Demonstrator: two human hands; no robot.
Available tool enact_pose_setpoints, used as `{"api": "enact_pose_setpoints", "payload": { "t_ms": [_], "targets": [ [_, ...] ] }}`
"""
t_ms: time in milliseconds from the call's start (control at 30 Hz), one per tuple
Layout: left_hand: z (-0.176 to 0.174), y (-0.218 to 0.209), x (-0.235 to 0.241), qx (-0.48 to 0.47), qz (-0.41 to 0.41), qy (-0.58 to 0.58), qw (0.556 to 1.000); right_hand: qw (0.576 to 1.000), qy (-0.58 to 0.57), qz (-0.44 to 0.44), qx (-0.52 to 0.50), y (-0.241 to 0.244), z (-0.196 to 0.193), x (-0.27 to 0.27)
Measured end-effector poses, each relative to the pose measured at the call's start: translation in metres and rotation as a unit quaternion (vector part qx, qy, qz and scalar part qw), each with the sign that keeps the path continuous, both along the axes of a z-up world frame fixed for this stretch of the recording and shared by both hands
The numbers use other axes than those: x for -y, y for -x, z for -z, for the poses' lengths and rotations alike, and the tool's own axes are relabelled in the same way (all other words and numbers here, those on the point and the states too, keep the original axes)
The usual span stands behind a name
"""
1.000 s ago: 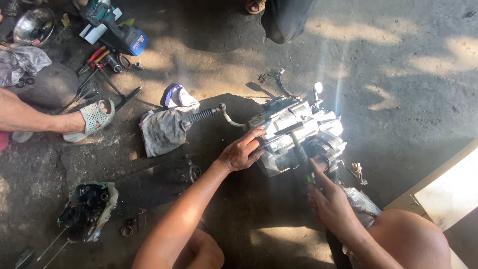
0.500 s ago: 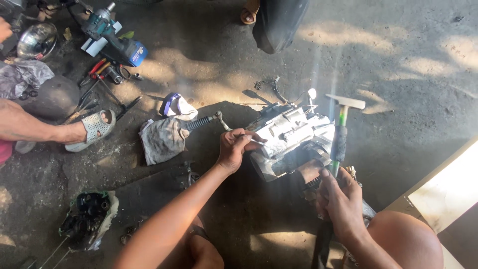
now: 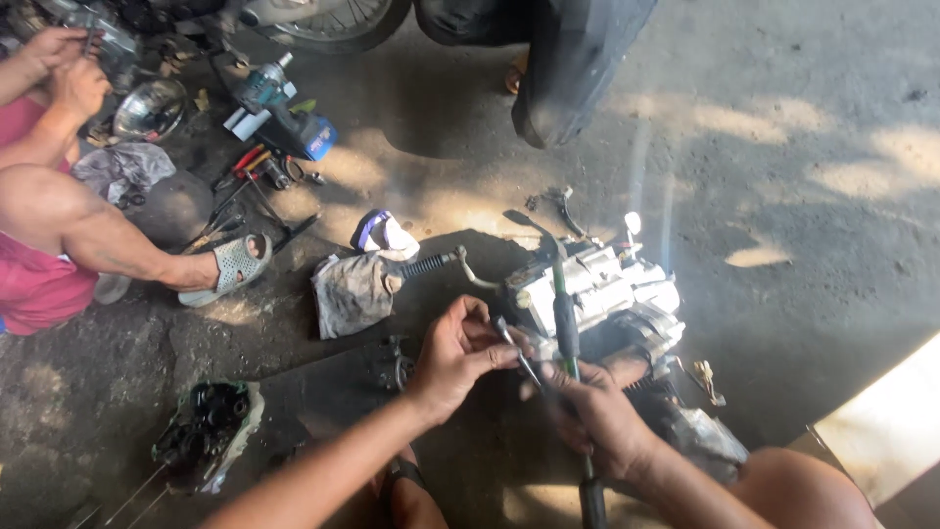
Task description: Disassembling a motorcycle engine using a hammer and punch to separate the casing.
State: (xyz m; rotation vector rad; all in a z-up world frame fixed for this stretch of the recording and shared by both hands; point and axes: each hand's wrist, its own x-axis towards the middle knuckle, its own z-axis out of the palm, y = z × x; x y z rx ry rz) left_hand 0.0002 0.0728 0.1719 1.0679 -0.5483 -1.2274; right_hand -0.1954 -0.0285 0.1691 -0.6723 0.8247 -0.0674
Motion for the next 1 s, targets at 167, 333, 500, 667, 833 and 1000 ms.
{"api": "enact_pose_setpoints", "payload": {
  "t_ms": [167, 333, 500, 667, 833, 1000],
  "targets": [
    [0.018, 0.009, -0.018, -0.07, -0.079, -0.066, 0.992, 0.999, 0.018, 0.021, -0.025, 0.002, 0.029, -0.012],
    [0.036, 0.011, -0.027, -0.069, -0.035, -0.087, 0.993, 0.997, 0.041, 0.052, -0.043, -0.005, 0.048, -0.022],
    [0.044, 0.015, -0.033, -0.054, 0.002, -0.079, 0.995, 0.995, 0.049, 0.064, -0.062, -0.003, 0.054, -0.031],
    [0.034, 0.014, -0.033, -0.026, -0.05, -0.063, 0.996, 0.994, 0.031, 0.055, -0.091, -0.004, 0.043, -0.031],
    [0.045, 0.022, -0.035, -0.057, -0.043, -0.047, 0.996, 0.987, 0.039, 0.125, -0.088, 0.009, 0.053, -0.027],
    [0.047, 0.025, -0.036, -0.058, -0.027, -0.052, 0.997, 0.984, 0.045, 0.146, -0.087, 0.012, 0.048, -0.02]
  ]
}}
